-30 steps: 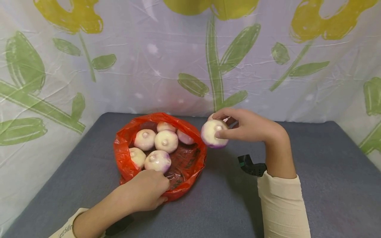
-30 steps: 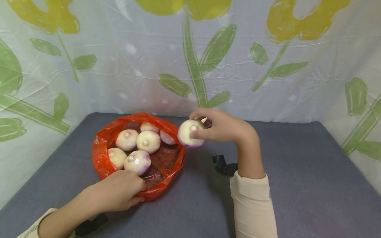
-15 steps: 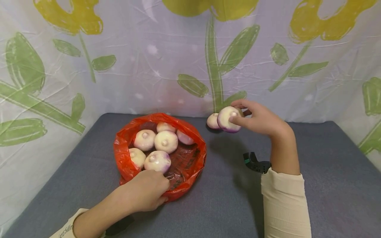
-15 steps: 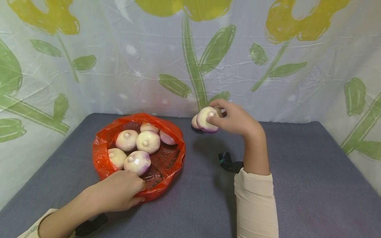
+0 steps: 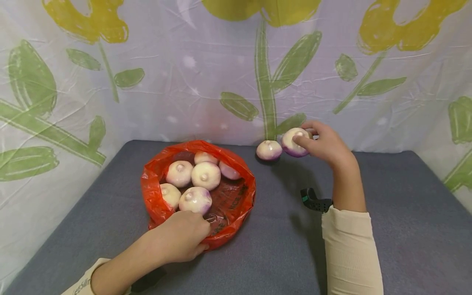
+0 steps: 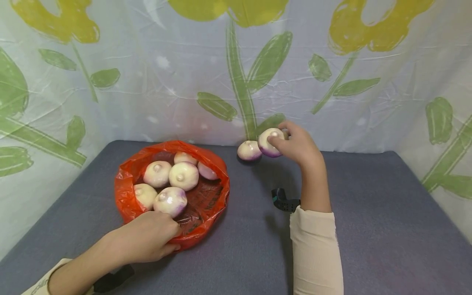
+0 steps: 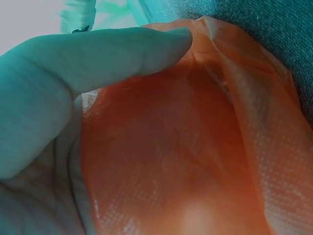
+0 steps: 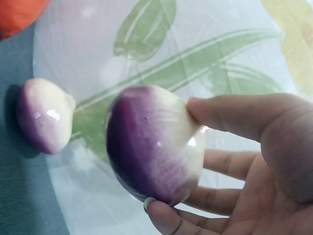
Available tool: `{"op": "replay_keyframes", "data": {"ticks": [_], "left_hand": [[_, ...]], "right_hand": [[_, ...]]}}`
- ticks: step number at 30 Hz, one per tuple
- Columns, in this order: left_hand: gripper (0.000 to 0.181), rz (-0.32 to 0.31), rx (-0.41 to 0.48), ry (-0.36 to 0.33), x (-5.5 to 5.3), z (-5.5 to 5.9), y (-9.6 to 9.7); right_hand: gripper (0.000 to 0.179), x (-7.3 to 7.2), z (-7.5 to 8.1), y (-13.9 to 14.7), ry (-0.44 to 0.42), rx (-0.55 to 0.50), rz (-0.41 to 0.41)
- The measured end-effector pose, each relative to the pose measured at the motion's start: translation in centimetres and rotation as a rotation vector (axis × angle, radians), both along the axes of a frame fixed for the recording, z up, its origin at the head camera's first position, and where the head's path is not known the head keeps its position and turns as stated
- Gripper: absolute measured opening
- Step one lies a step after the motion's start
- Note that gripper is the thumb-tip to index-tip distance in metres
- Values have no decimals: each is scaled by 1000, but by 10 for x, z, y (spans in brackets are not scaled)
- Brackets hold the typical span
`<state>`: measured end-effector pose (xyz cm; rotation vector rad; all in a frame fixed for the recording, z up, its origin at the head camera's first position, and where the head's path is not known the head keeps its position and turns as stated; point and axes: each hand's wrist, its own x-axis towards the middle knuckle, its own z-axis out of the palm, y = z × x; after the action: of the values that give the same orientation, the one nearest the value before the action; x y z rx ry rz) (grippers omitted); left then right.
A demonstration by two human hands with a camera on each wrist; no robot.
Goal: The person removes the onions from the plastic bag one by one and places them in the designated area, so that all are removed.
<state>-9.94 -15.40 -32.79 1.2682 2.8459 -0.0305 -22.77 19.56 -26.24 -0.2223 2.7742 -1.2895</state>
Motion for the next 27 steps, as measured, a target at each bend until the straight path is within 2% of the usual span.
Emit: {"op": "replay_keyframes", "data": {"ticks": [5,12,17,24,27], "left_hand": [[25,2,-7,-5,0,0,0],[24,-5,-5,-5,0,0,0],[25,-7,-4,2,0,-1,0],[25,-6,-12,6,0,-2,0],[24,-4,-13,5,0,-2,1]], "right_hand": [[66,-6,-6,2,-35,-29,-60],[62,-12,-17,3,-12,-34,-88],[65,-15,-22,3,-29,-46,-111],[67,-21,-34,4,-70,-123,-162],[66,-24,-38,5,-79,-111,-170]]}}
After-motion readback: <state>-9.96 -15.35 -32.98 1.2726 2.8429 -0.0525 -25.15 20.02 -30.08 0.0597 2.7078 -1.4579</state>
